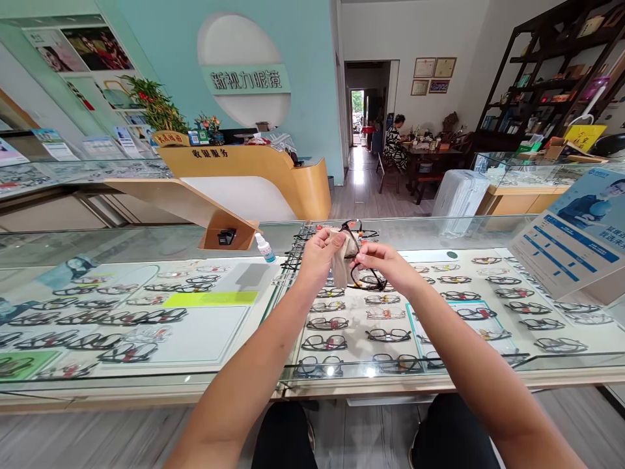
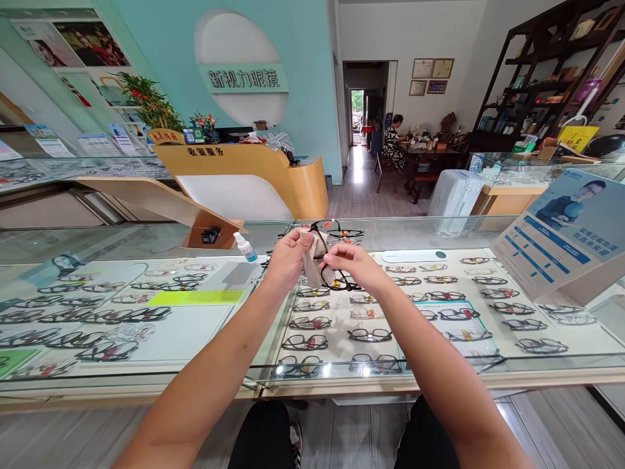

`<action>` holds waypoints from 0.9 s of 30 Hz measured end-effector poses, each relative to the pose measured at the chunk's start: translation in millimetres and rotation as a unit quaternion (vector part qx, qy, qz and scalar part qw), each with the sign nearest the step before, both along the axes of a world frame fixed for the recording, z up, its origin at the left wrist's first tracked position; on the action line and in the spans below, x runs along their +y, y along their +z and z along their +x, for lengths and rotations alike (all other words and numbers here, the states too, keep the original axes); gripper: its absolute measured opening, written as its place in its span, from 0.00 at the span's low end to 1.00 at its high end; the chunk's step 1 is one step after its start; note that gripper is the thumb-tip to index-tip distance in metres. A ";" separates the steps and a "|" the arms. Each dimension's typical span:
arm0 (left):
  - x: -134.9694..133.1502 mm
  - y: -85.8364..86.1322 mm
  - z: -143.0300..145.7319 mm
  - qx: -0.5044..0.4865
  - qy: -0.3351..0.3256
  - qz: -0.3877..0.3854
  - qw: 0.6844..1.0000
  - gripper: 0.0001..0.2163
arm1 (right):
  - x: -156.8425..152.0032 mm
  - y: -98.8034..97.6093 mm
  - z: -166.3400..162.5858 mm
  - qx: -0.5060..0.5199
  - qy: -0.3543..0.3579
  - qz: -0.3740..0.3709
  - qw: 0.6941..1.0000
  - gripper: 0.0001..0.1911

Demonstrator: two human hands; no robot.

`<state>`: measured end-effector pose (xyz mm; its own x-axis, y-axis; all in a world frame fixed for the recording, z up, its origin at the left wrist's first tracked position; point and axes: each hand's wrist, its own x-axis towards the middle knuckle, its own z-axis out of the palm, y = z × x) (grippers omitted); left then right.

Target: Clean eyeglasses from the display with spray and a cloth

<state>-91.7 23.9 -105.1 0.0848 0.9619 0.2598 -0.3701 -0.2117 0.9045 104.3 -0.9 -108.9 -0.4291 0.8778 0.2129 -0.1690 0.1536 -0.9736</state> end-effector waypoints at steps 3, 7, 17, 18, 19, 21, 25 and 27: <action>1.0 -1.1 -1.5 0.006 -0.021 -0.008 1.000 0.32 | 1.6 -2.7 -1.9 0.005 -0.012 0.003 1.000 0.25; 0.1 0.5 -2.9 0.001 -0.068 -0.016 0.998 0.32 | 2.7 -2.1 -1.1 0.032 -0.017 -0.006 0.999 0.26; -3.2 5.1 -6.6 0.010 -0.122 -0.028 0.992 0.32 | -0.5 6.3 3.3 0.094 0.013 -0.086 0.992 0.27; -3.4 5.4 -7.5 0.019 -0.124 -0.031 0.992 0.33 | -0.5 6.4 3.4 0.097 0.016 -0.088 0.991 0.26; -3.4 5.5 -8.3 0.029 -0.125 -0.032 0.991 0.34 | -0.3 6.2 3.5 0.099 0.018 -0.088 0.991 0.26; -3.2 5.1 -8.9 0.047 -0.111 -0.023 0.992 0.33 | 0.5 5.2 3.6 0.098 0.019 -0.082 0.992 0.25; -2.8 4.1 -7.0 0.085 -0.063 0.020 0.994 0.30 | 2.4 2.2 2.6 0.099 0.018 -0.085 0.991 0.27; -3.8 4.6 -5.3 0.097 -0.049 0.033 0.994 0.30 | 2.2 1.0 1.1 0.101 0.021 -0.094 0.990 0.26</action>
